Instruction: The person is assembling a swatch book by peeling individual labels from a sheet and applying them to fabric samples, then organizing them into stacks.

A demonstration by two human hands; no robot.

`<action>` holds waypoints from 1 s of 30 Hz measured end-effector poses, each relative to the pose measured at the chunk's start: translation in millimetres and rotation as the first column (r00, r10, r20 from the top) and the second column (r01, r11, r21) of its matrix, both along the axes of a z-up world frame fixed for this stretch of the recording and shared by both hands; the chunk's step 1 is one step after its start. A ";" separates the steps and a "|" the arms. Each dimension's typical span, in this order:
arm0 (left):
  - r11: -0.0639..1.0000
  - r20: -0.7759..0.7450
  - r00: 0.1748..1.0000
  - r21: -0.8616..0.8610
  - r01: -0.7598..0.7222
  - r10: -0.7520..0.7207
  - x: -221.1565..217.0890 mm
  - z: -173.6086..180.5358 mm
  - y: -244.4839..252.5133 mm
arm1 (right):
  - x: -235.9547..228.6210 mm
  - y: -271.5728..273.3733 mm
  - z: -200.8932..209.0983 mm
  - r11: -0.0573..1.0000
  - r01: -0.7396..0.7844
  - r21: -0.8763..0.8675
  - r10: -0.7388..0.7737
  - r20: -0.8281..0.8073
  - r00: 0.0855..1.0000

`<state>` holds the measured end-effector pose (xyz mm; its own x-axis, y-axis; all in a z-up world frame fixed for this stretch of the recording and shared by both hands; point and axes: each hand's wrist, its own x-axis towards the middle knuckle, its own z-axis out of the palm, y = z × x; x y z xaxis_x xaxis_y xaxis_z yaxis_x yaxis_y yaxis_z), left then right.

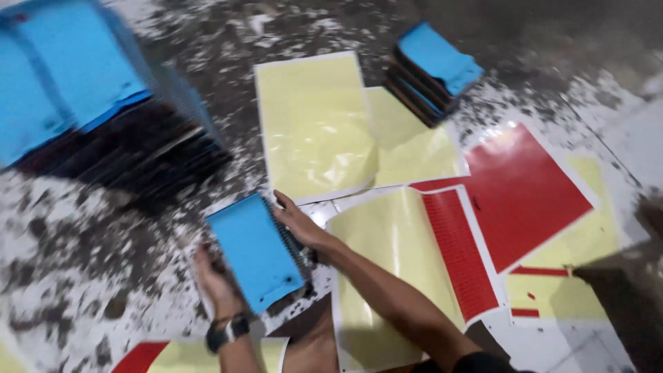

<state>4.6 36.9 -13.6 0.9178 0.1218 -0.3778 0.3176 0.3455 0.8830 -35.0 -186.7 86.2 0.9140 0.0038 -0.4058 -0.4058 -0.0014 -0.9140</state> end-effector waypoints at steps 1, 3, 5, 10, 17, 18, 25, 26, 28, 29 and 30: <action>0.999 -0.003 0.999 0.003 0.034 -0.034 1.3 10.8 3.8 | 2.8 -28.2 -17.9 0.999 0.034 0.003 -0.034 -0.003 0.999; 0.718 0.430 0.903 0.623 -0.310 0.017 -1.1 30.7 16.9 | 3.4 -80.0 -57.4 0.970 0.243 -0.022 -0.226 0.291 0.930; 0.695 0.470 0.876 0.667 -0.269 -0.111 -15.0 91.7 -22.4 | -3.8 -145.9 -43.6 0.919 0.389 -0.060 -0.367 0.231 0.901; 0.779 0.477 0.777 0.626 0.028 -0.412 -16.8 125.3 -144.2 | -19.8 -327.9 -51.4 0.640 0.702 -0.313 -0.524 0.491 0.696; 0.551 0.153 0.536 0.369 0.748 -0.830 2.2 98.8 -393.9 | -27.8 -489.0 -22.2 0.353 0.763 -0.542 -0.597 0.497 0.629; 0.496 0.036 0.506 0.263 0.827 -0.862 4.1 98.8 -424.8 | -28.1 -505.0 -25.1 0.385 0.717 -0.582 -0.514 0.509 0.690; 0.530 0.055 0.531 0.202 0.824 -0.846 38.0 50.5 -565.7 | -4.8 -530.9 -19.4 0.630 0.494 -0.600 -0.421 0.271 0.866; 0.456 -0.033 0.475 0.224 0.861 -0.880 35.9 61.5 -570.3 | -6.4 -530.8 -24.7 0.575 0.517 -0.635 -0.440 0.293 0.849; 0.370 -0.134 0.407 0.236 0.899 -0.903 31.5 70.8 -575.8 | -12.4 -528.5 -31.6 0.521 0.535 -0.665 -0.465 0.304 0.832; 0.394 -0.077 0.425 0.254 0.883 -0.902 29.3 69.6 -576.3 | -16.4 -526.0 -32.8 0.492 0.585 -0.644 -0.475 0.364 0.801; 0.422 -0.017 0.442 0.271 0.865 -0.897 29.8 68.9 -575.9 | -17.1 -523.0 -33.3 0.464 0.634 -0.619 -0.481 0.425 0.767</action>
